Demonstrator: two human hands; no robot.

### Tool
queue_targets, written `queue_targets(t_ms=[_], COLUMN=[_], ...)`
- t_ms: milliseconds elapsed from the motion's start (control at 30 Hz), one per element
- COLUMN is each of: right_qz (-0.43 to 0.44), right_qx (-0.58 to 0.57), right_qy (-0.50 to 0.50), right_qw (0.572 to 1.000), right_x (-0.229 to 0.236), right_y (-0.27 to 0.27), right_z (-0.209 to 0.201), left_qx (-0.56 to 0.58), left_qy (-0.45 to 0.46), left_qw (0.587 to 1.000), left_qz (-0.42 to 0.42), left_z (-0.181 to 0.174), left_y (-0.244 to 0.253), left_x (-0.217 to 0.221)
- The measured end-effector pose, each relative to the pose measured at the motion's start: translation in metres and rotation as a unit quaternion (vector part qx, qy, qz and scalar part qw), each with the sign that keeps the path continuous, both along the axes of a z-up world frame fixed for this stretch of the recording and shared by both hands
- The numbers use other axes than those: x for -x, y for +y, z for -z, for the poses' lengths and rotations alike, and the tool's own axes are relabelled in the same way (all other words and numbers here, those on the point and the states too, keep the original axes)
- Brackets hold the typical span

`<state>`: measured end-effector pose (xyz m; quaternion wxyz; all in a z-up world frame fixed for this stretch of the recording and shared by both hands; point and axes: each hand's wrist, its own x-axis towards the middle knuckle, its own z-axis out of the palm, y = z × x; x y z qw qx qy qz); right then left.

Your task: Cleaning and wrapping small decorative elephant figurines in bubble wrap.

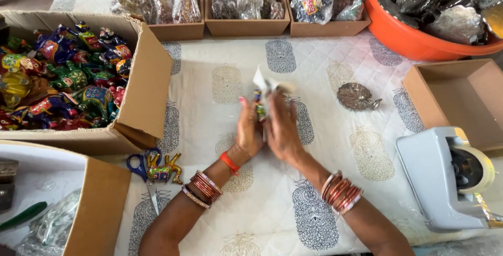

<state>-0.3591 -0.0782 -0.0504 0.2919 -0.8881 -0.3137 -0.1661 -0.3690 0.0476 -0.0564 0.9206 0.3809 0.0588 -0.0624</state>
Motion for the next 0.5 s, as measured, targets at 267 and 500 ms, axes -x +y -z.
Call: queue_targets(t_ms=[267,500], right_qz=[-0.005,-0.056], right_qx=[-0.119,-0.043], right_qy=[0.132,0.050], right_qw=[0.984,0.996], right_x=[0.002,0.020], right_y=[-0.007,0.002], right_z=[0.009,0.009], left_qx=[0.024,-0.003], left_qy=[-0.014,-0.025], left_qw=[0.997,1.000], left_qz=[0.065,-0.004], left_z=[-0.001,0.007], left_y=[-0.007,0.004], left_x=[0.010,0.003])
